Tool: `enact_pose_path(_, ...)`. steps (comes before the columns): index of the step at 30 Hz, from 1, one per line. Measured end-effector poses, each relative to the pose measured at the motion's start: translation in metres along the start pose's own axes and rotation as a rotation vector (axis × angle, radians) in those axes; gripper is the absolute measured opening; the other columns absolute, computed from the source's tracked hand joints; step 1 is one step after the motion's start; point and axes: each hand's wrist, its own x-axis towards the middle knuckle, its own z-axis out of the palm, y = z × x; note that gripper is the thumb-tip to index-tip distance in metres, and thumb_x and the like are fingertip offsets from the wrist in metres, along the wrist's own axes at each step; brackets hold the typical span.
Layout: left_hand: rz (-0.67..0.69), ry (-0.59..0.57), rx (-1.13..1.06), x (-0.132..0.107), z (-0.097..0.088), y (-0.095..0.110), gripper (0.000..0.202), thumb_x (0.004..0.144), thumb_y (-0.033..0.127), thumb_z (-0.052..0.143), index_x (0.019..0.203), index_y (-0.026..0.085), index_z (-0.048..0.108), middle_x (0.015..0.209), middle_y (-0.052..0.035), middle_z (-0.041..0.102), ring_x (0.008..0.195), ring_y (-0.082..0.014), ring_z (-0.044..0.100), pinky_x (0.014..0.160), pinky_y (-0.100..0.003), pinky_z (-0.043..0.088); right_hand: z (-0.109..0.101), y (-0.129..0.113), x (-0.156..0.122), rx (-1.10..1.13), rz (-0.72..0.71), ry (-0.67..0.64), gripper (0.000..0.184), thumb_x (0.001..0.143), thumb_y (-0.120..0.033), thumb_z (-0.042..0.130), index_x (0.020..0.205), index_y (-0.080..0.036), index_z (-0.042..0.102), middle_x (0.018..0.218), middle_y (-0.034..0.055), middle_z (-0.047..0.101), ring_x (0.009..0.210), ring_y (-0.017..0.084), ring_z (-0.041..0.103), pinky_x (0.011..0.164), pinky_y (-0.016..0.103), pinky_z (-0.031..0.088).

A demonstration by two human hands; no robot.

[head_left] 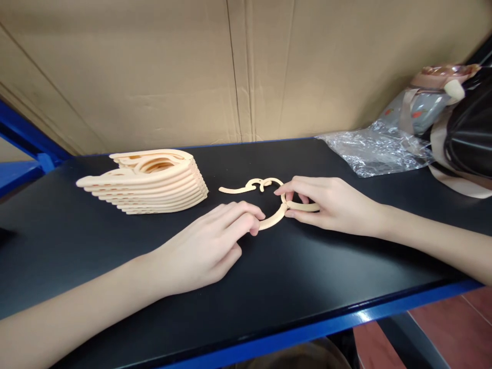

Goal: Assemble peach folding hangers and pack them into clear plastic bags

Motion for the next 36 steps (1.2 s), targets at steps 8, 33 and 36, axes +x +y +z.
enact_pose_path(8, -0.067, 0.153, 0.299, 0.004, 0.001, -0.001, 0.01, 0.094, 0.012, 0.046, 0.089, 0.017, 0.053, 0.085, -0.003, 0.062, 0.072, -0.0164, 0.054, 0.062, -0.028, 0.041, -0.001, -0.004, -0.001, -0.046, -0.105, -0.011, 0.026, 0.092, -0.023, 0.052, 0.117, -0.019, 0.058, 0.094, 0.0029, 0.067, 0.073, 0.014, 0.06, 0.07, 0.026, 0.044)
enact_pose_path(33, -0.139, -0.062, 0.065, 0.002, -0.001, -0.011, 0.042, 0.101, 0.035, 0.043, 0.142, 0.023, 0.043, 0.146, -0.0087, 0.049, 0.136, -0.0252, 0.043, 0.109, -0.045, 0.041, 0.003, 0.013, 0.006, 0.132, 0.111, 0.024, 0.039, 0.092, -0.05, 0.056, 0.121, -0.025, 0.061, 0.114, 0.0064, 0.068, 0.102, 0.026, 0.061, 0.09, 0.044, 0.043)
enact_pose_path(36, -0.135, -0.086, 0.053, 0.002, -0.001, -0.012, 0.045, 0.101, 0.037, 0.043, 0.144, 0.023, 0.04, 0.149, -0.0088, 0.046, 0.139, -0.0261, 0.04, 0.11, -0.047, 0.04, 0.005, 0.013, 0.006, 0.238, 0.114, 0.046, 0.037, 0.088, -0.049, 0.062, 0.116, -0.025, 0.063, 0.114, 0.0049, 0.068, 0.104, 0.024, 0.061, 0.089, 0.041, 0.044)
